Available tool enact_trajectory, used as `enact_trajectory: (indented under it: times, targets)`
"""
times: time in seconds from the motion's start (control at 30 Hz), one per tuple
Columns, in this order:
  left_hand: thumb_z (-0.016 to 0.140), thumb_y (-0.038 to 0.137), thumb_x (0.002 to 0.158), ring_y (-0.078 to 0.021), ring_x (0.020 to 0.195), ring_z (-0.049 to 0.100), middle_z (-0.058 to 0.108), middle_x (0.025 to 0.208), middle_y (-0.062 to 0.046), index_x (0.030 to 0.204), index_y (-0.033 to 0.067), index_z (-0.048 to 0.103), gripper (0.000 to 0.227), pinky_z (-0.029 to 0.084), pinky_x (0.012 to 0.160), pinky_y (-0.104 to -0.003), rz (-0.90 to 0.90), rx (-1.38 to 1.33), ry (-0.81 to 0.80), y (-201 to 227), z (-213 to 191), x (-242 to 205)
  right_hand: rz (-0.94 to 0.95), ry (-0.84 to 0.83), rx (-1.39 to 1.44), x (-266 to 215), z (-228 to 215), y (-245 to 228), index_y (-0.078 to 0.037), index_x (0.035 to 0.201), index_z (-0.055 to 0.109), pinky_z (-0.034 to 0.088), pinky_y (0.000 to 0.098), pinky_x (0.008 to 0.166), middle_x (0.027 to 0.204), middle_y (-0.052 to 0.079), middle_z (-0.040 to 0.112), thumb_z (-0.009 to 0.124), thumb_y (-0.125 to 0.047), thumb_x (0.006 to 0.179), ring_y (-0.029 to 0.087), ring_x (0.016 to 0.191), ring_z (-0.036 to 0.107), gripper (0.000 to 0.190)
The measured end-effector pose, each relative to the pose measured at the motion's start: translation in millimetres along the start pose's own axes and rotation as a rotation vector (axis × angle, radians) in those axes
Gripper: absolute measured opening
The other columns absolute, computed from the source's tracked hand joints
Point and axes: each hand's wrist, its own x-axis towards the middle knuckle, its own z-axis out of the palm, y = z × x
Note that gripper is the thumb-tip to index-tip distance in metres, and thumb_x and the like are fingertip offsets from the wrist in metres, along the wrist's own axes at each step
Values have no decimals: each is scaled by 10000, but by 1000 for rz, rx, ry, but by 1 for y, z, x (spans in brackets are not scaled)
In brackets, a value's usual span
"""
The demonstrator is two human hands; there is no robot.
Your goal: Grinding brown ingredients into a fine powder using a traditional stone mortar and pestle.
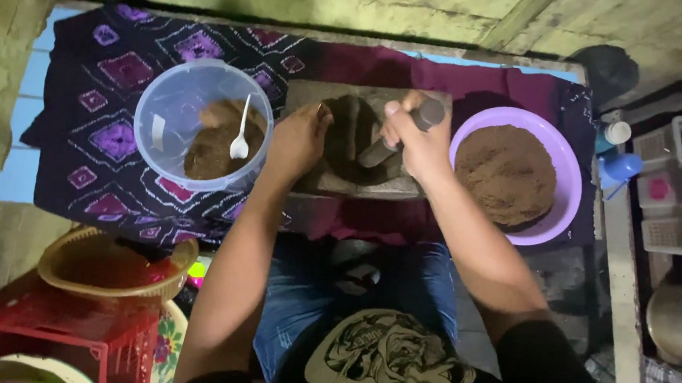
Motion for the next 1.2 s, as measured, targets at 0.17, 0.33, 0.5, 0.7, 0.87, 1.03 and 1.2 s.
enact_trajectory:
  times: [0.17,0.33,0.5,0.7,0.87,1.03,1.2]
  targets:
    - [505,291,1082,-439,856,708,676,868,-160,1050,106,653,240,544,729,-538,-31,-35,7,4,-2,3,-66,97,47,-4,1,-32,-82,885,496,428,314,447,480,89,420,641,21,1015,197,402,480,220]
    - [538,273,1069,-469,875,698,667,867,-202,1046,97,647,208,535,734,-571,-29,-61,25,14,-13,-1,-190,11,31,-10,0,-41,-93,868,402,431,360,499,472,97,403,545,-73,1059,242,377,463,239]
    - [494,295,1092,-477,866,689,657,904,-195,1103,137,645,218,534,726,-562,-23,-104,24,17,-16,-3,-152,57,48,-24,-5,9,-70,824,448,418,304,447,460,108,431,561,71,1023,209,370,467,270]
    - [448,324,1113,-463,830,689,646,859,-176,1074,144,633,261,538,701,-547,-15,-95,39,21,-22,-4,-272,81,-19,-9,10,-47,-76,834,421,393,305,428,435,110,414,551,-11,1059,235,339,433,268]
    - [457,291,1107,-493,837,680,649,879,-207,1106,136,609,217,526,711,-579,-18,-137,17,20,-20,-7,-180,157,-171,-13,-11,12,-89,809,504,444,271,492,490,68,500,641,35,1025,161,434,514,284]
    - [464,311,1093,-458,863,696,665,898,-175,1099,178,613,200,544,741,-559,-52,-83,-23,16,-21,-2,-176,179,-10,-9,-7,-33,-131,902,493,404,285,454,472,56,403,619,-7,1046,173,393,463,228]
    - [477,267,1105,-453,829,702,660,874,-176,1090,139,623,195,546,716,-544,-49,-124,-9,25,-26,-4,-418,185,-198,-6,20,-37,-107,853,492,427,278,550,576,48,494,681,22,959,97,507,481,251]
